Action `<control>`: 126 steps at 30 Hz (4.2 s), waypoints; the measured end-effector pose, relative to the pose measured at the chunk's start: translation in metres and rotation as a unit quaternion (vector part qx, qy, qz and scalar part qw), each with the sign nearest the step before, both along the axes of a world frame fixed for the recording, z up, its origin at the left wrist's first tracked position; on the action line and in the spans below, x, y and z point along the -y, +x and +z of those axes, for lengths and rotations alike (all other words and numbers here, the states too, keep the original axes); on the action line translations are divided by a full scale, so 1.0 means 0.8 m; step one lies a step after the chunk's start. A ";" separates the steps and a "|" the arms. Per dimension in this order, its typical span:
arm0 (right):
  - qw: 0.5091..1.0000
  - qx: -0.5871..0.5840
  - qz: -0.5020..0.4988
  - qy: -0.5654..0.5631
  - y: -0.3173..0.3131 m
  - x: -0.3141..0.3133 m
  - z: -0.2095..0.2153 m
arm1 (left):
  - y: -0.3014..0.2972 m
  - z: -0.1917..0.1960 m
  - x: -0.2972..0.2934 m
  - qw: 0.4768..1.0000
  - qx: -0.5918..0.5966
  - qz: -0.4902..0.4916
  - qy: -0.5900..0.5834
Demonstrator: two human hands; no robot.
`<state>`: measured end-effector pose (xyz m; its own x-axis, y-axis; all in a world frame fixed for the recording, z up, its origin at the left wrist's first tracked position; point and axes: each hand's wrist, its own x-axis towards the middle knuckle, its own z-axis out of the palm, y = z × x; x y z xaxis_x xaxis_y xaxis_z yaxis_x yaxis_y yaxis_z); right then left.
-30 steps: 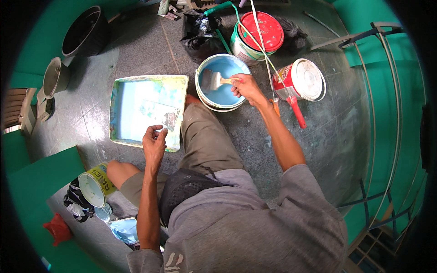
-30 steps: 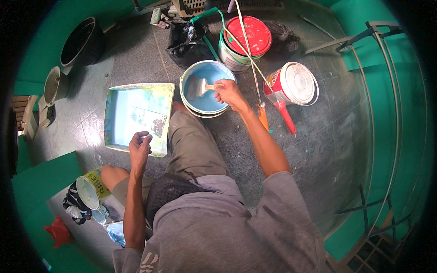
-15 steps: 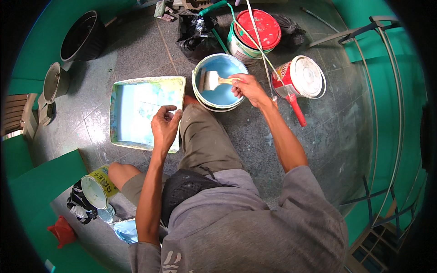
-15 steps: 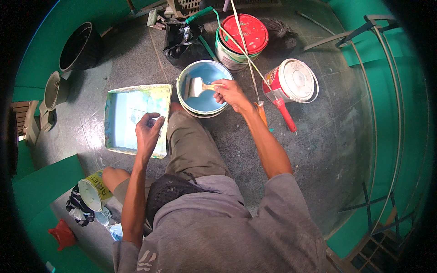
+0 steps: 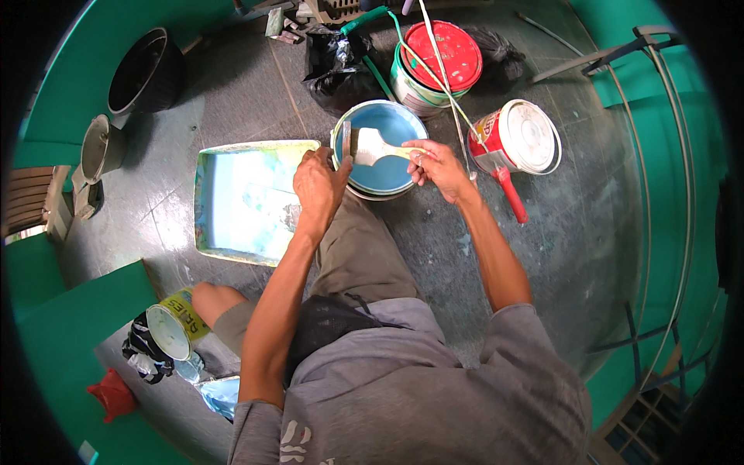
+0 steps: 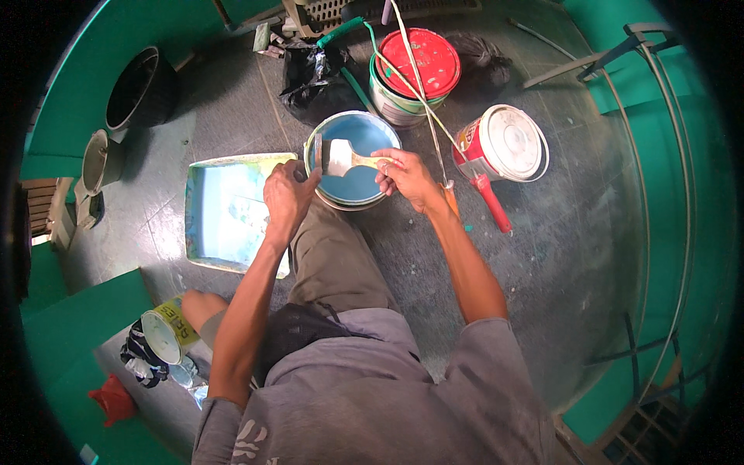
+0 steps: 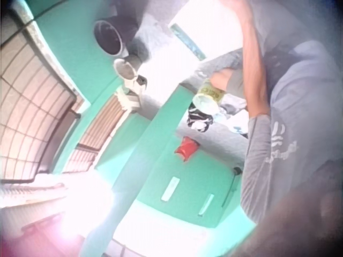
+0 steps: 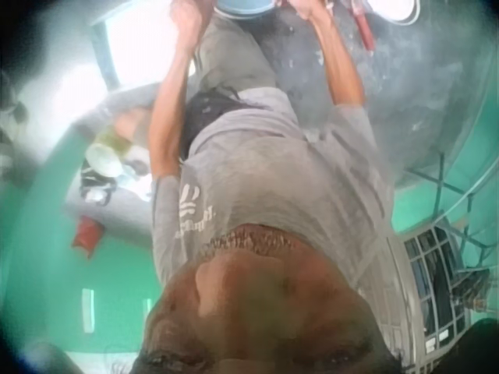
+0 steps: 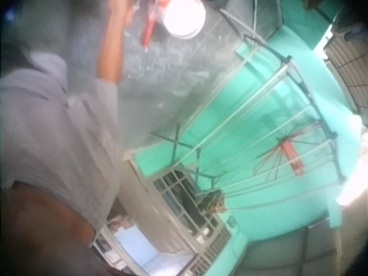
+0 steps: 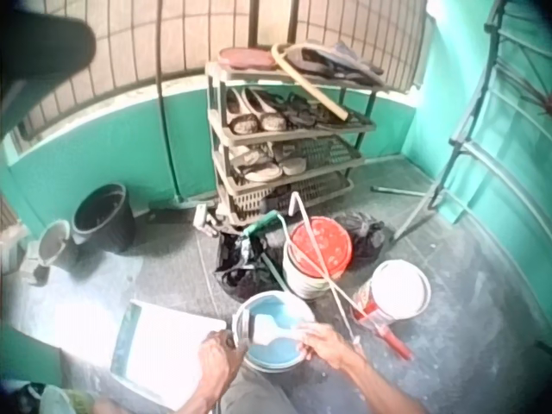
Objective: The person sits on the floor and prepares paint for application. They pour paint from a bucket into a tray, use a putty knife to scrape and mix the paint, and then use a brush to stir the contents of a bucket.
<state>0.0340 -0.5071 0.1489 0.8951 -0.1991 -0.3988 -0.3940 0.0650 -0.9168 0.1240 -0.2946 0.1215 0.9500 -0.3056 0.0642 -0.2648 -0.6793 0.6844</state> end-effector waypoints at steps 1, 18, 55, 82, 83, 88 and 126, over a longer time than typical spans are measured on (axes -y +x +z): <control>1.000 0.003 -0.002 -0.002 -0.001 -0.001 0.000 | 0.002 -0.004 0.006 1.000 0.010 0.000 0.003; 0.984 0.053 -0.049 -0.164 -0.028 -0.015 0.007 | 0.027 0.020 0.036 0.996 -0.066 0.056 -0.031; 0.928 0.163 -0.131 -0.308 -0.072 -0.022 -0.022 | 0.107 0.020 0.000 0.981 -0.021 0.103 -0.161; 0.960 0.052 -0.183 -0.207 -0.102 0.005 0.024 | -0.119 -0.188 -0.248 0.588 -0.492 0.347 -0.540; 0.958 0.040 -0.184 -0.217 -0.102 0.003 0.028 | -0.120 -0.190 -0.250 0.585 -0.489 0.351 -0.544; 0.956 0.020 -0.187 -0.224 -0.108 0.010 0.050 | -0.121 -0.203 -0.253 0.568 -0.482 0.354 -0.566; 0.755 0.152 0.080 -0.633 -0.135 -0.001 0.022 | -0.119 -0.220 -0.237 0.482 -0.469 0.288 -0.682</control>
<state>-0.0739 -0.5060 0.1661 0.9602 -0.1278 0.2485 -0.0627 -0.9652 -0.2539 0.0285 -0.1050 -0.0546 0.6590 -0.2557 -0.7073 0.5591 0.7957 0.2332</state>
